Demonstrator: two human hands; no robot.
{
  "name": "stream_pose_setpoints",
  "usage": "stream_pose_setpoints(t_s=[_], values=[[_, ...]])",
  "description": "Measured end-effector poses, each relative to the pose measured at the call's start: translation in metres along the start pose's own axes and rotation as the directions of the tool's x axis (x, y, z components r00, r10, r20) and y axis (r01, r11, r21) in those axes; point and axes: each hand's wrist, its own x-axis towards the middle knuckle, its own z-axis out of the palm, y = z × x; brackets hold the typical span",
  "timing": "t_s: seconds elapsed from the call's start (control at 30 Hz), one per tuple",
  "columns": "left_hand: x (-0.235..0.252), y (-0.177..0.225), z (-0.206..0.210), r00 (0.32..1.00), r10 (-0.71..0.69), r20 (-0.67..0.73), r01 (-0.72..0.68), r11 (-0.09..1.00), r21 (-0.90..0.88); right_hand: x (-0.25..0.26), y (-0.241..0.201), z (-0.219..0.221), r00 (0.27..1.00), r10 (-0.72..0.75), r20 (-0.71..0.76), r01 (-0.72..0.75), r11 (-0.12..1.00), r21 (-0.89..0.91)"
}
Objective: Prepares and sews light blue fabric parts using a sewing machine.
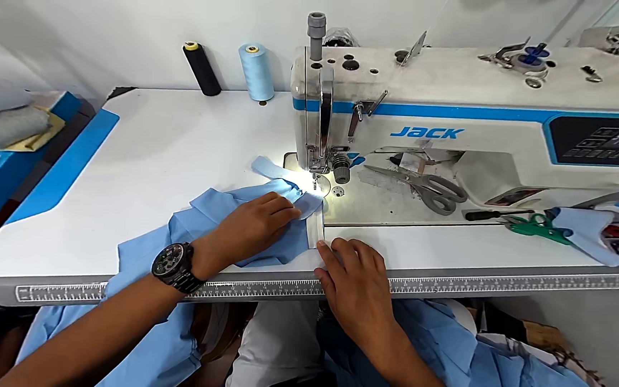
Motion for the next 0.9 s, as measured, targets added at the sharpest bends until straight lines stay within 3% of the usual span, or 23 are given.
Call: stream_pose_setpoints(t_s=[0.17, 0.23, 0.4, 0.57, 0.73, 0.9], values=[[0.019, 0.003, -0.021, 0.987, -0.078, -0.137, 0.065, 0.993, -0.1, -0.002, -0.002, 0.002, 1.0, 0.011, -0.017, -0.011, 1.0, 0.004], [0.027, 0.008, -0.024, 0.988, -0.077, -0.132, 0.06, 0.99, -0.13, -0.003, -0.003, 0.003, 1.0, 0.018, -0.016, -0.018, 1.0, 0.003], [0.024, 0.024, 0.008, 0.981, 0.17, -0.096, -0.173, 0.985, -0.022, -0.004, -0.003, 0.003, 0.999, 0.034, -0.016, -0.033, 0.999, 0.028], [0.014, 0.02, 0.022, 0.993, 0.102, -0.051, -0.108, 0.987, -0.118, -0.007, -0.001, 0.004, 0.999, 0.046, -0.013, -0.045, 0.997, 0.06], [0.012, 0.015, 0.021, 0.983, 0.165, -0.084, -0.176, 0.972, -0.154, -0.007, 0.0, 0.005, 0.998, 0.051, -0.021, -0.05, 0.996, 0.077], [0.004, 0.015, 0.021, 0.991, 0.129, -0.043, -0.136, 0.962, -0.238, -0.009, 0.001, 0.006, 0.999, 0.047, -0.021, -0.046, 0.997, 0.068]])
